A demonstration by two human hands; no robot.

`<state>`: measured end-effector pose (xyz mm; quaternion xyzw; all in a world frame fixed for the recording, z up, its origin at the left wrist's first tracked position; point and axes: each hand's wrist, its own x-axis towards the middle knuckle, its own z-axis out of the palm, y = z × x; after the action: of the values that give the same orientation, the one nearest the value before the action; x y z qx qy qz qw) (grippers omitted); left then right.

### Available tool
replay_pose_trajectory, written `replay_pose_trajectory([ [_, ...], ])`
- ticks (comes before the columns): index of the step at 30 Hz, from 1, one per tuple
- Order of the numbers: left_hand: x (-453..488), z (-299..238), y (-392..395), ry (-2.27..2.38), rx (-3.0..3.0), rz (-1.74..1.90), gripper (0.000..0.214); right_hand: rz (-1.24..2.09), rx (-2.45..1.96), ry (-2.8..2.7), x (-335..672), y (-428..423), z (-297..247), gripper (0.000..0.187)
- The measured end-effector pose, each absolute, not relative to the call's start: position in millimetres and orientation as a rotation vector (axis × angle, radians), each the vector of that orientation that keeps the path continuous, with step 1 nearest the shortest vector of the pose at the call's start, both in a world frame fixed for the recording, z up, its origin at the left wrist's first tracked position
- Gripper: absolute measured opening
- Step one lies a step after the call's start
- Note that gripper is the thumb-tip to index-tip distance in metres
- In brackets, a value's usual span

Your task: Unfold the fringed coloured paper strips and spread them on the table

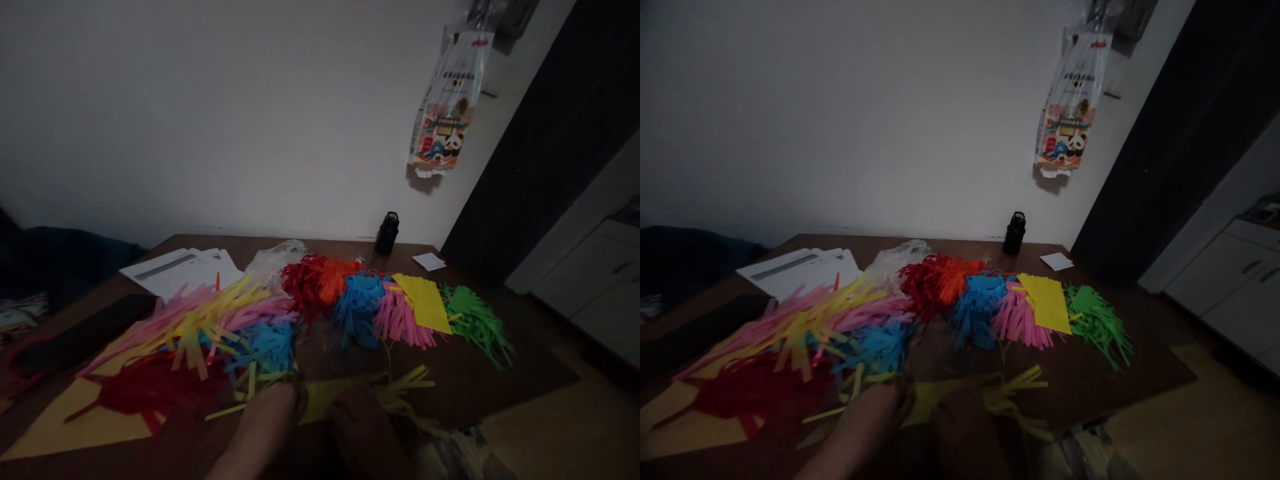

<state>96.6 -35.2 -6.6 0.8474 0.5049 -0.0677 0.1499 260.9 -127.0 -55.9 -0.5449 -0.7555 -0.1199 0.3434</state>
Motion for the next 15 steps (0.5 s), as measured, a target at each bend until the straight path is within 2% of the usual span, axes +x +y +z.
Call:
replay_pose_trajectory([
  [2, 94.5, -6.6, -33.1, 1.452, 2.443, -0.187, 0.037, -0.271, -1.402, -1.998, 256.5, -128.9, -58.2, 0.015],
  [6, 74.7, 4.9, -19.5, 1.507, 2.437, -0.182, 0.029, -0.442, -1.428, -2.008, 253.8, -124.8, -67.3, 0.023],
  [11, 44.2, 30.5, -16.6, 1.699, 2.396, -0.059, 0.04, -0.503, -1.473, -2.015, 256.9, -118.2, -81.7, 0.026],
  [15, 54.2, 20.7, -41.8, 1.268, 2.45, 0.068, 0.047, -0.425, -1.52, -2.008, 258.4, -118.7, -85.4, 0.024],
])
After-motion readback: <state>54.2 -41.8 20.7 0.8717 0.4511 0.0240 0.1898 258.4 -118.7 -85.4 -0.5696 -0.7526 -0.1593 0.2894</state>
